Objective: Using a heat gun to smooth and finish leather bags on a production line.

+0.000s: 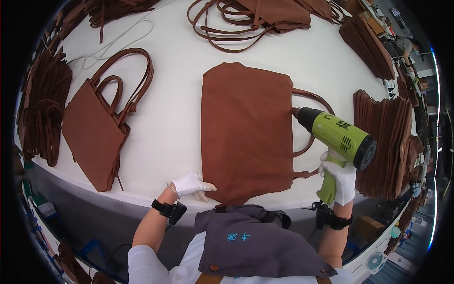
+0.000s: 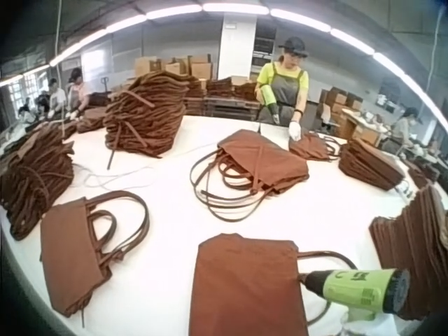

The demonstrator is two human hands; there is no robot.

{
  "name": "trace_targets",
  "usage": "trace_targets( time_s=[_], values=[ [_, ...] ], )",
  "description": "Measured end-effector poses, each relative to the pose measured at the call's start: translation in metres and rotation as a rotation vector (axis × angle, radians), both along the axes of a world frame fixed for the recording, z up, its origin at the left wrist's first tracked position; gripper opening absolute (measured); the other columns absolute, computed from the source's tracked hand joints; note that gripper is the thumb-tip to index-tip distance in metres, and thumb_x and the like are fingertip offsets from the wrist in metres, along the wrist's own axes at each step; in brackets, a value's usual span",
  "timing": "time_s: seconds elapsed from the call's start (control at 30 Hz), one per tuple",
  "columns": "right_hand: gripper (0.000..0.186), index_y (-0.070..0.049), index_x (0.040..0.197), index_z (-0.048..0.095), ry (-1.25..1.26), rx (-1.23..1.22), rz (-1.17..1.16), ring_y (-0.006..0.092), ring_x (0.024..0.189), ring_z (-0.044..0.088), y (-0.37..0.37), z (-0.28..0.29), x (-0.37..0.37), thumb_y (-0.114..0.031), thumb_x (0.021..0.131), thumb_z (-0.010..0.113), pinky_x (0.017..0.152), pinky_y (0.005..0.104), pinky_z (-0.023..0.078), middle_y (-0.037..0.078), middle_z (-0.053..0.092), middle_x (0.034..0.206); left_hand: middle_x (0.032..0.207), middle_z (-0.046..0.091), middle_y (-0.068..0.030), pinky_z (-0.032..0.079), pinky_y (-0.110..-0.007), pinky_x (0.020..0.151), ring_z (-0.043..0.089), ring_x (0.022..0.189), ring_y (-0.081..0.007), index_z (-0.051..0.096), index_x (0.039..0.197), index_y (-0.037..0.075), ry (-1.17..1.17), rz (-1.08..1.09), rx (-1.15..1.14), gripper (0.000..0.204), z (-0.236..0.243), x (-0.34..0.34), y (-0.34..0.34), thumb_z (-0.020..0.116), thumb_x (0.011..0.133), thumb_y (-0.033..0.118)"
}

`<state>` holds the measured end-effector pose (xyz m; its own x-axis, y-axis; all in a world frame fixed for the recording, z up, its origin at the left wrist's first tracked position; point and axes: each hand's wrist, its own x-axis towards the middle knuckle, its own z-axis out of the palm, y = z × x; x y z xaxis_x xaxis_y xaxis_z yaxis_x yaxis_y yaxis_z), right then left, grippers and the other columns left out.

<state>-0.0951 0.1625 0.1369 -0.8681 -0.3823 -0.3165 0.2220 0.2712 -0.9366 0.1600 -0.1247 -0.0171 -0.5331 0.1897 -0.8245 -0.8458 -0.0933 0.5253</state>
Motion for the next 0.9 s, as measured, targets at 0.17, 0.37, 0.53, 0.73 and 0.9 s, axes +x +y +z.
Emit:
trace_targets(
  time_s=[0.17,0.37,0.53,0.73,0.9],
  values=[
    [0.039,0.006,0.113,0.052,0.012,0.015,0.017,0.0203,0.064,0.061,-0.013,-0.004,-0.008,0.009,0.075,0.062,0.053,0.0268,0.049,0.015,0.061,0.090,0.074,0.072,-0.0186,0.054,-0.026,0.055,0.069,0.059,-0.0178,0.068,0.088,-0.008,-0.030,-0.049,-0.039,0.044,0.001,-0.002,-0.001,0.069,0.089,0.036],
    [0.039,0.006,0.113,0.052,0.037,0.049,0.022,0.0199,0.064,0.061,-0.012,-0.004,-0.016,0.008,0.075,0.063,0.053,0.0264,0.049,0.015,0.061,0.091,0.074,0.072,-0.0185,0.053,-0.026,0.054,0.068,0.058,-0.0165,0.066,0.088,-0.009,-0.039,0.008,0.006,0.046,0.006,-0.003,-0.002,0.070,0.087,0.037],
    [0.039,0.006,0.113,0.052,-0.010,0.051,0.059,0.0198,0.063,0.061,-0.019,-0.002,-0.015,0.008,0.075,0.062,0.053,0.0260,0.049,0.014,0.061,0.090,0.072,0.072,-0.0172,0.053,-0.025,0.055,0.067,0.056,-0.0163,0.067,0.091,-0.008,-0.060,-0.060,-0.077,0.046,0.004,-0.004,-0.001,0.070,0.087,0.038],
    [0.039,0.007,0.112,0.052,0.076,0.072,0.024,0.0192,0.062,0.060,-0.034,-0.012,-0.029,0.008,0.075,0.061,0.054,0.0272,0.049,0.013,0.061,0.087,0.074,0.072,-0.0170,0.055,-0.026,0.059,0.070,0.063,-0.0167,0.072,0.101,-0.001,-0.024,-0.084,-0.012,0.040,0.001,-0.004,-0.004,0.066,0.090,0.037],
    [0.035,0.006,0.110,0.052,0.086,-0.037,0.034,0.0197,0.062,0.060,-0.047,-0.014,-0.046,0.006,0.077,0.061,0.055,0.0277,0.049,0.014,0.061,0.085,0.076,0.073,-0.0169,0.055,-0.025,0.058,0.069,0.061,-0.0178,0.071,0.094,-0.004,-0.045,-0.075,0.031,0.041,0.001,-0.005,-0.005,0.069,0.088,0.036]
  ],
)
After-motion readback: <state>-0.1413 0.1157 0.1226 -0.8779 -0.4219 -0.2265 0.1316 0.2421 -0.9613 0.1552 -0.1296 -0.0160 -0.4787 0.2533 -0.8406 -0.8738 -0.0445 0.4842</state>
